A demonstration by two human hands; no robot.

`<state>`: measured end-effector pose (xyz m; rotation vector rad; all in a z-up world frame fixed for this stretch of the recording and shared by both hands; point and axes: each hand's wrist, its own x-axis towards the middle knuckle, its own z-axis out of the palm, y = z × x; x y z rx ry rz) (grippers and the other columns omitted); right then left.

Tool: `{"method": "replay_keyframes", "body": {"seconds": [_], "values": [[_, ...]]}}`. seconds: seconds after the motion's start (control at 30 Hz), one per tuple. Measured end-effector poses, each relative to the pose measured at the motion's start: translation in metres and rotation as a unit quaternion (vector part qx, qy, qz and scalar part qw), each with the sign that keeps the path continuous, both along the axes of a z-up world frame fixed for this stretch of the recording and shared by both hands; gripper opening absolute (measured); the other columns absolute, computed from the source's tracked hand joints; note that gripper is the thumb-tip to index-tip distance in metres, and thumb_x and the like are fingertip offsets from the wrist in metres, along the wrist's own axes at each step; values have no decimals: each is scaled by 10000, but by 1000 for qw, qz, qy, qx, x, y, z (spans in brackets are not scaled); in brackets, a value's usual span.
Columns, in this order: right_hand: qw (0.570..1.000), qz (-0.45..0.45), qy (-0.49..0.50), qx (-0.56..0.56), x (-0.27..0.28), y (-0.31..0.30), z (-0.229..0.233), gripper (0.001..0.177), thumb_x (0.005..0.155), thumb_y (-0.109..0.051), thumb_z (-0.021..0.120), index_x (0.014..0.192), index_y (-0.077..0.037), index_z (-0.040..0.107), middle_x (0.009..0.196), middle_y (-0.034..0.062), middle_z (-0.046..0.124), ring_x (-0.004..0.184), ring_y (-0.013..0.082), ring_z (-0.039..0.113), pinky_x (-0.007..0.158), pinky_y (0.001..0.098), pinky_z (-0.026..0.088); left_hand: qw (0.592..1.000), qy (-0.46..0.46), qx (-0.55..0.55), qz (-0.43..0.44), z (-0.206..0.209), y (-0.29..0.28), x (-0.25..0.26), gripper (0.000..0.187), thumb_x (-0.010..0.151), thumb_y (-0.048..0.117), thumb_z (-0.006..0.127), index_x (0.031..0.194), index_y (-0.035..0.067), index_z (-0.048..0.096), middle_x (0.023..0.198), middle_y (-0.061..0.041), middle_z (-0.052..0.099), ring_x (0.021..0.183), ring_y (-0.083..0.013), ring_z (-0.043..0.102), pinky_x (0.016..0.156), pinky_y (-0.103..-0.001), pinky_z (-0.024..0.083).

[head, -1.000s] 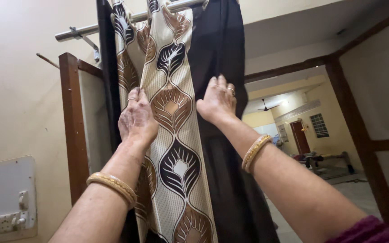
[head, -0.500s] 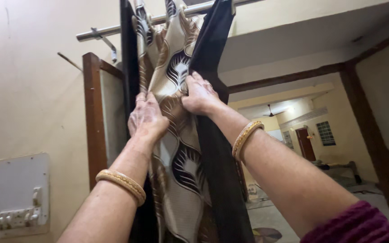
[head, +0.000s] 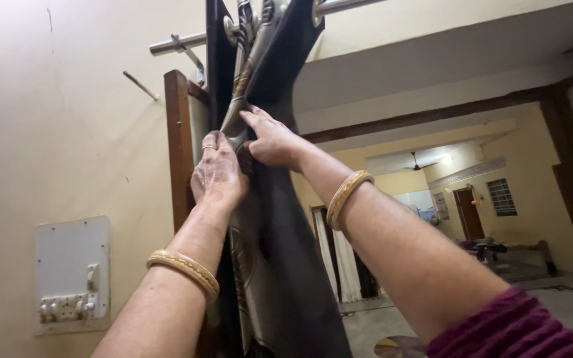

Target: The person adjusts patterned curtains on a rod, gathering and smoothing the fabric with both hands. The person then walks to a wall-mounted switchboard and operates several switches.

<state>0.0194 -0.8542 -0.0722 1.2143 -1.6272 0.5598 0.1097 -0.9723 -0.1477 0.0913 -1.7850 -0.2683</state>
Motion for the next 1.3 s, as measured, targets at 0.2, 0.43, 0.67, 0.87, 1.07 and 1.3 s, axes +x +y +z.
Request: {"method": "replay_keyframes", "body": {"seconds": [0.2, 0.43, 0.67, 0.87, 1.07, 1.3], "values": [[999, -19, -27, 18, 30, 11, -19, 733, 826, -258, 767, 1483, -84, 493, 1568, 166, 491, 1488, 294, 451, 1222, 357, 347, 1000, -22, 1, -19, -10, -17, 5, 841, 800, 204, 768, 1528, 92, 361, 1601, -94, 348, 1353, -337, 511, 1080, -429, 459], [986, -81, -81, -119, 52, 10, -38, 756, 802, -264, 774, 1492, -237, 467, 1475, 223, 483, 1369, 392, 506, 1138, 407, 425, 999, 17, -6, -41, -12, 2, 12, 841, 786, 346, 832, 1493, 139, 426, 1566, -145, 368, 1407, -412, 387, 1110, -479, 413], [970, -166, -84, -155, 42, 18, -24, 813, 834, -351, 777, 1546, -343, 384, 1616, 256, 236, 1468, 468, 299, 1203, 475, 301, 996, -15, 21, -89, -5, 11, 6, 870, 816, 338, 799, 1555, 217, 356, 1627, -207, 245, 1446, -450, 336, 1156, -493, 368], [968, -165, -88, -168, 52, 14, -14, 875, 869, -429, 730, 1603, -398, 256, 1619, 313, 190, 1454, 529, 282, 1205, 491, 296, 994, -5, -2, -108, 5, 4, -9, 856, 887, 435, 719, 1592, 192, 298, 1646, -220, 233, 1443, -457, 358, 1167, -500, 363], [980, -121, -36, -156, 10, 1, 17, 839, 812, -58, 515, 1608, -121, 256, 1656, 237, 246, 1468, 429, 362, 1200, 427, 324, 995, 29, -34, -92, 28, -12, -32, 957, 855, 457, 764, 1543, -1, 283, 1653, -193, 223, 1507, -359, 294, 1215, -416, 282], [987, -71, -12, -144, -12, -21, 38, 817, 807, -21, 546, 1574, -34, 266, 1652, 181, 264, 1471, 353, 363, 1185, 387, 327, 993, 89, -21, -80, 28, -28, -40, 1065, 791, 363, 825, 1549, -64, 212, 1647, -238, 184, 1502, -375, 273, 1202, -390, 292]]}}
